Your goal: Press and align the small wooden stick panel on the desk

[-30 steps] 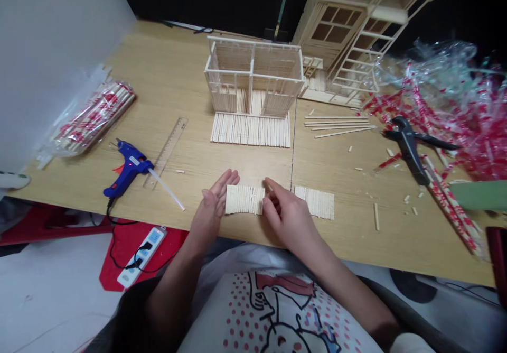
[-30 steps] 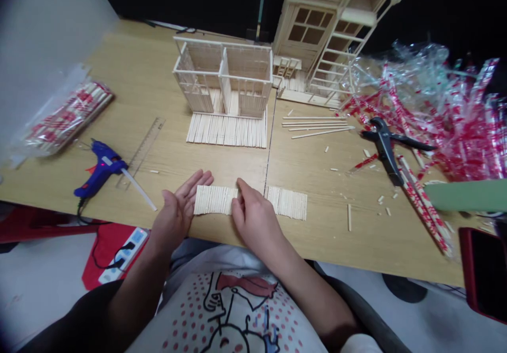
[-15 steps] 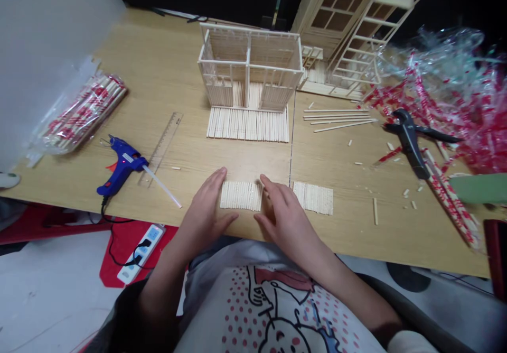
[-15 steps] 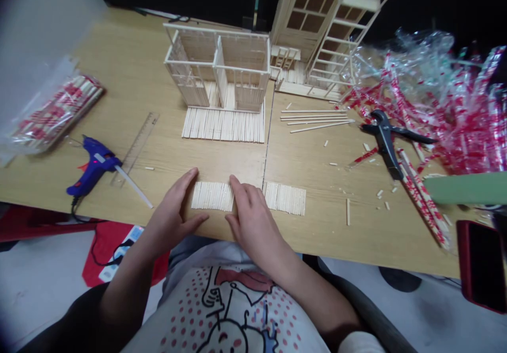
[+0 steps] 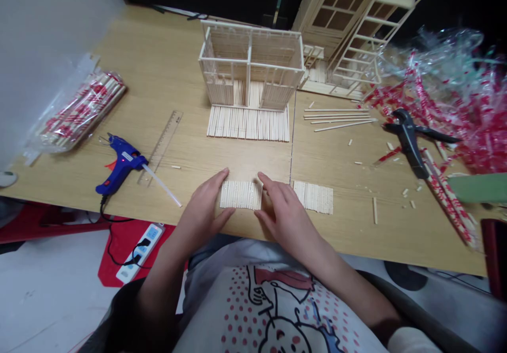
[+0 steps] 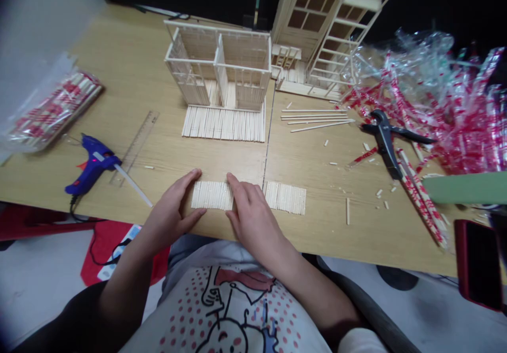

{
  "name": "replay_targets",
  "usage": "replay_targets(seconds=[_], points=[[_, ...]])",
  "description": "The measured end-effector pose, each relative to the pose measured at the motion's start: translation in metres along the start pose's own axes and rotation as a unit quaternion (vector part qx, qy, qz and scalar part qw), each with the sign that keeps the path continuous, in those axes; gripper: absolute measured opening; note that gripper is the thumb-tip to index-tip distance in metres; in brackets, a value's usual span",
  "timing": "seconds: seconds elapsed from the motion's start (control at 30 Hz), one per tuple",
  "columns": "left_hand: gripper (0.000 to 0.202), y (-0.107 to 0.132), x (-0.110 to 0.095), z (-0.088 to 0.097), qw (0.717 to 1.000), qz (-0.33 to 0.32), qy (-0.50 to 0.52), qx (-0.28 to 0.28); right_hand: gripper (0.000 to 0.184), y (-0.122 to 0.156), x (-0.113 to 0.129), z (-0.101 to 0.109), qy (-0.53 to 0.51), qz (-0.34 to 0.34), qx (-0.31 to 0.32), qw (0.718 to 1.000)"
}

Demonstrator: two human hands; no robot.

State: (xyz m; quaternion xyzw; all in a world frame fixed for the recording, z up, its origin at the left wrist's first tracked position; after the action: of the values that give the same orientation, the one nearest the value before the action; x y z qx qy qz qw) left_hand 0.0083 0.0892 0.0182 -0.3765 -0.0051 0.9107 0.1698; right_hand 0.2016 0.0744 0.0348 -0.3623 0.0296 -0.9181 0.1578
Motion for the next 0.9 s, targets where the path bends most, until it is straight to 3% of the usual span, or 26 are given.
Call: replay_targets(seconds=[0.5, 0.67, 0.9], points=[[0.078, -0.001, -0.006, -0.001, 1.000, -0.023, -0.022, -0.002, 0.078, 0.000, -0.002, 0.001, -0.009, 0.010, -0.012, 1.000], [0.077, -0.012, -0.021, -0.009, 0.994, -0.078, -0.068, 0.033, 0.080, 0.001, -0.003, 0.001, -0.015, 0.009, -0.017, 1.000], [0.077, -0.025, -0.028, -0.013, 0.992, -0.086, -0.076, 0.056, 0.079, 0.001, -0.003, 0.001, -0.019, 0.007, -0.016, 1.000]])
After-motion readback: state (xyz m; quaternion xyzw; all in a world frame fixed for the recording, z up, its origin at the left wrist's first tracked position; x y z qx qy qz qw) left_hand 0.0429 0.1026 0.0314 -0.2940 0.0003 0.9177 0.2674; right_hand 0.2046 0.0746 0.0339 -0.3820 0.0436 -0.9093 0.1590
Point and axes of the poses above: each hand's wrist, its own y-axis away from the middle knuckle, its own z-axis out of the back of the hand, x = y × z, the point moved 5 cm from there along -y, towards the middle knuckle, and after that the axes turned 7 degrees about -x, right-handed, at the moved point
